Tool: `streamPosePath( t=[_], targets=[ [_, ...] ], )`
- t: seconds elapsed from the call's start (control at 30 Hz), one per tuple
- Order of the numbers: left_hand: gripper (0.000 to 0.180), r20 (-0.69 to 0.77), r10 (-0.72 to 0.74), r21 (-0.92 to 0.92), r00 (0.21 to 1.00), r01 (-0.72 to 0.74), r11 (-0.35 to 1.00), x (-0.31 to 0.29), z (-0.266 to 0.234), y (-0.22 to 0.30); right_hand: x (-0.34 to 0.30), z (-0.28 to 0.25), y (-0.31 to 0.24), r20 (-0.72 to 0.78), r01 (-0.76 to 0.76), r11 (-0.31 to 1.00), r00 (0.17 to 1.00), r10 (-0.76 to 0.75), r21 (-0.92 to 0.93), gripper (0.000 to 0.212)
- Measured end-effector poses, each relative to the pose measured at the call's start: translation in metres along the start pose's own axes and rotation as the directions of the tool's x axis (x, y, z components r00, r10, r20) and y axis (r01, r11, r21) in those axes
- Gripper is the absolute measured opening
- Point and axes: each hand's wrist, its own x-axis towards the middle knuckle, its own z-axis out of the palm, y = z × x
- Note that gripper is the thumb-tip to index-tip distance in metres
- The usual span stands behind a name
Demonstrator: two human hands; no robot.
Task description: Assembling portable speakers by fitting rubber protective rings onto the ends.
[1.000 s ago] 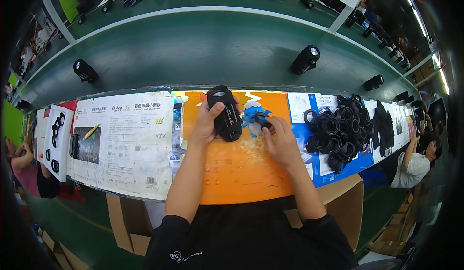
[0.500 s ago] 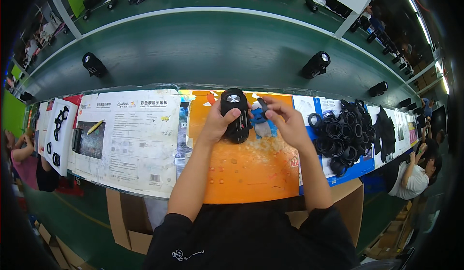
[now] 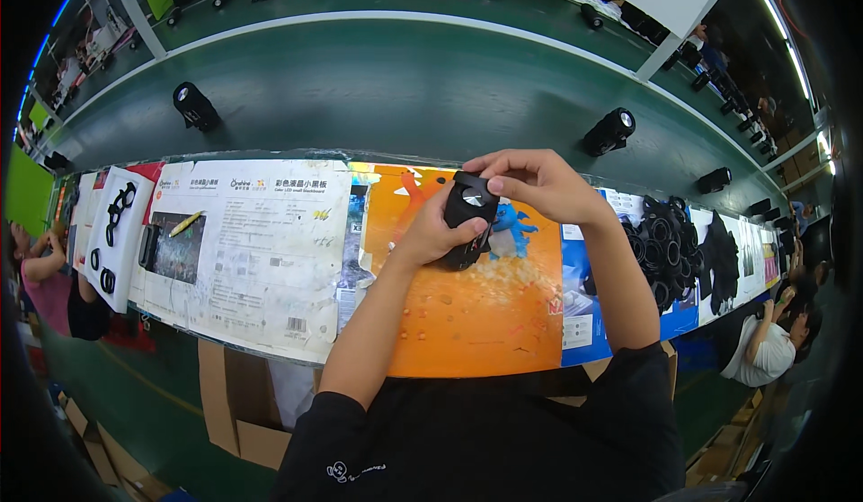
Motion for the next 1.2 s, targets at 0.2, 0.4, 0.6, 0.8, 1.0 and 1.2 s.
streamPosePath(
  t=[0.2,0.4,0.6,0.8,1.0,1.2],
  targets=[
    [0.077,-0.014,-0.045,0.015,0.999,0.046,0.999,-0.001,-0.001,-0.001,-0.004,0.004,-0.004,0.056,0.166,0.920,0.986,-0.157,-0.355,0.017],
    [0.083,0.008,-0.037,0.050,0.999,0.036,0.998,0.001,-0.004,-0.007,-0.010,0.005,-0.003,0.074,0.219,0.878,0.975,-0.208,-0.426,0.021],
    [0.087,0.020,-0.029,0.023,0.999,0.029,0.999,0.000,0.000,-0.002,-0.014,0.004,0.002,0.103,0.306,0.840,0.951,-0.291,-0.449,0.036],
    [0.084,-0.004,-0.013,0.126,1.000,0.013,0.992,0.000,0.001,-0.002,-0.016,0.005,0.006,0.114,0.323,0.824,0.945,-0.306,-0.465,0.046],
    [0.085,-0.023,0.085,0.247,0.996,-0.077,0.966,-0.002,0.005,-0.003,-0.020,0.010,0.001,0.104,0.296,0.784,0.952,-0.288,-0.545,0.052],
    [0.084,-0.056,0.098,0.257,0.994,-0.081,0.963,-0.002,0.015,0.006,-0.026,0.015,-0.004,0.090,0.262,0.794,0.963,-0.255,-0.549,0.058]
  ],
)
